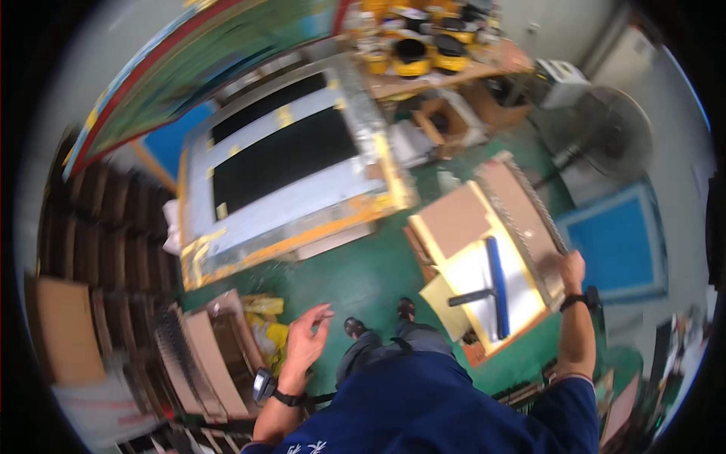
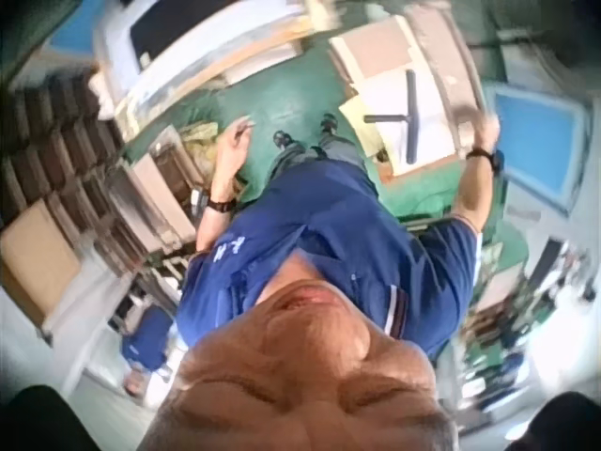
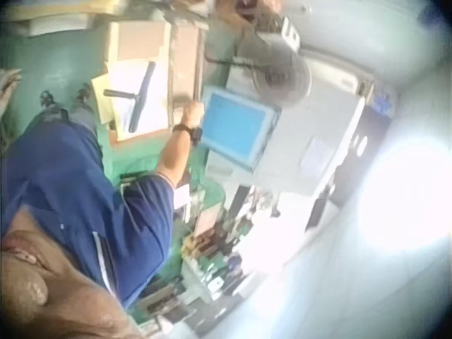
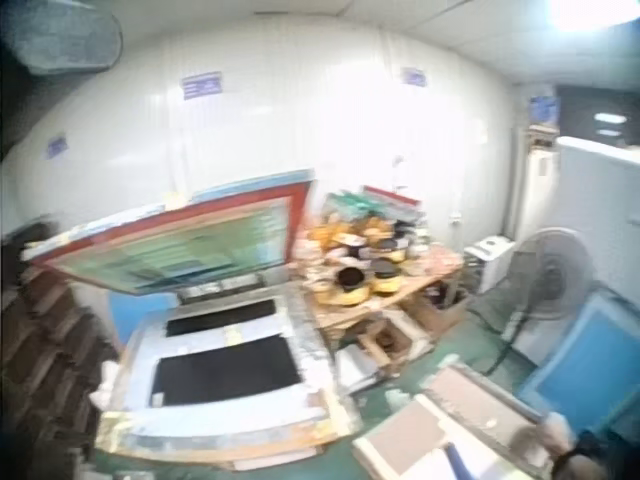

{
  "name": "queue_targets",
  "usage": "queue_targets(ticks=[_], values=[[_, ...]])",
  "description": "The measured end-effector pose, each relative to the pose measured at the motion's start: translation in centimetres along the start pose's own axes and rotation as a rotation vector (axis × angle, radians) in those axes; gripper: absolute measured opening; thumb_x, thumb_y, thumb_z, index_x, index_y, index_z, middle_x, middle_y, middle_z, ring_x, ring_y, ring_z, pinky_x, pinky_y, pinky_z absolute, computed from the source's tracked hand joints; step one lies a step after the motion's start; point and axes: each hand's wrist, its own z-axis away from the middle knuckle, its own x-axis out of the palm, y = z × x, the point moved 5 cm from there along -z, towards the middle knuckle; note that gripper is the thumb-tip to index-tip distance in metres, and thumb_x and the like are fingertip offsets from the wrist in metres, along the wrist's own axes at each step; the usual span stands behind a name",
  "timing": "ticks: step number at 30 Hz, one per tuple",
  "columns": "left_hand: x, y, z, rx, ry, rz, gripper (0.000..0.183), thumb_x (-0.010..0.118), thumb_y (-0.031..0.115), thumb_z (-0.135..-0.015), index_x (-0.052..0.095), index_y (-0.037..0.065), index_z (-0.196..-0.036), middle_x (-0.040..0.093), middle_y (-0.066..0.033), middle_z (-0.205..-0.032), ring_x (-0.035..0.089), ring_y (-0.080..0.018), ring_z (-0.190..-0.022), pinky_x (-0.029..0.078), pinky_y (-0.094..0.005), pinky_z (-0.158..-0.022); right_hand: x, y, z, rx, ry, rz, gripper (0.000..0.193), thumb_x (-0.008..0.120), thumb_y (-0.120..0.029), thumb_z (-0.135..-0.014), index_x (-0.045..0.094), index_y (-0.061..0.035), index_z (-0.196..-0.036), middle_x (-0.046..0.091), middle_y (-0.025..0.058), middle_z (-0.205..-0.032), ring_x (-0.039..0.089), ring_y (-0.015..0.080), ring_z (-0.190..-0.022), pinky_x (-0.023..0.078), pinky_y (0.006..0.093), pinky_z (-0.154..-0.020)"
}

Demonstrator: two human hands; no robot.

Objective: Printing ink onto panels using a screen and squeegee, and organizing the printed panels onto a rack.

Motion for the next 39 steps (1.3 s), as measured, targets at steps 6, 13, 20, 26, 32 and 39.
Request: queue_targets(ticks=[6,13,20,26,32,39], values=[[2.6,3.0,-4.5,0.045,-0.175,0.100,0.030,0.059,0.001,-0.093,0.061,-0.001,-0.123,0.071,-0.0137,-0.106,0.069,-0.0202,-0.099,0.054,-0.0319,-0.088,-10.0,-12.1,6.0,-0.505,-0.302,-0.714,0.035,0.069,-0.027,-0.091,0.064,0.0053,-0.078,0.054,0.0049,-0.062,0.051,0.0125,-0.062,0.041,0.0331,-0.056],[2.6,6.7,-13.7,0.051,-0.204,0.342,0.026,0.059,0.020,-0.100,0.065,0.000,-0.116,0.069,-0.0047,-0.102,0.064,-0.0134,-0.090,0.053,-0.0290,-0.079,-16.5,-34.1,14.8,-1.077,-0.855,-0.745,0.027,0.067,-0.024,-0.095,0.066,0.0019,-0.087,0.062,0.0039,-0.071,0.056,0.0106,-0.067,0.046,0.0292,-0.062],[-6.9,0.8,-14.8,-0.136,-0.159,0.691,0.020,0.058,0.019,-0.100,0.068,0.001,-0.098,0.068,-0.0024,-0.084,0.061,-0.0086,-0.070,0.051,-0.0238,-0.064,-16.5,-50.1,18.2,-1.051,-0.875,-0.804,0.017,0.073,-0.016,-0.089,0.070,-0.0015,-0.097,0.064,0.0037,-0.077,0.057,0.0099,-0.070,0.048,0.0259,-0.064],[-15.0,-5.5,-17.2,-0.181,0.096,0.870,0.019,0.057,0.018,-0.101,0.067,0.001,-0.100,0.068,-0.0012,-0.085,0.060,-0.0082,-0.070,0.051,-0.0239,-0.064,-18.7,-58.9,22.9,-1.273,-0.174,-0.725,0.076,0.091,-0.012,-0.061,0.056,0.0004,-0.127,0.061,0.0178,-0.121,0.060,0.0297,-0.108,0.050,0.0367,-0.091],[-19.2,-8.8,-20.5,-0.155,0.206,0.902,0.018,0.057,0.019,-0.101,0.066,0.003,-0.099,0.067,-0.0008,-0.089,0.058,-0.0076,-0.069,0.051,-0.0239,-0.063,-18.0,-66.0,25.2,-1.496,-0.027,-0.595,0.107,0.095,-0.014,-0.050,0.042,-0.0007,-0.143,0.048,0.0208,-0.141,0.049,0.0401,-0.128,0.042,0.0429,-0.107],[-20.3,-12.2,-26.8,-0.288,0.231,0.866,0.018,0.060,0.020,-0.100,0.066,0.003,-0.099,0.068,-0.0030,-0.088,0.065,-0.0123,-0.072,0.052,-0.0243,-0.062,-15.5,-74.3,20.5,-1.570,-0.130,-0.619,0.090,0.088,-0.014,-0.057,0.048,-0.0004,-0.136,0.052,0.0214,-0.132,0.052,0.0396,-0.121,0.045,0.0435,-0.103]])
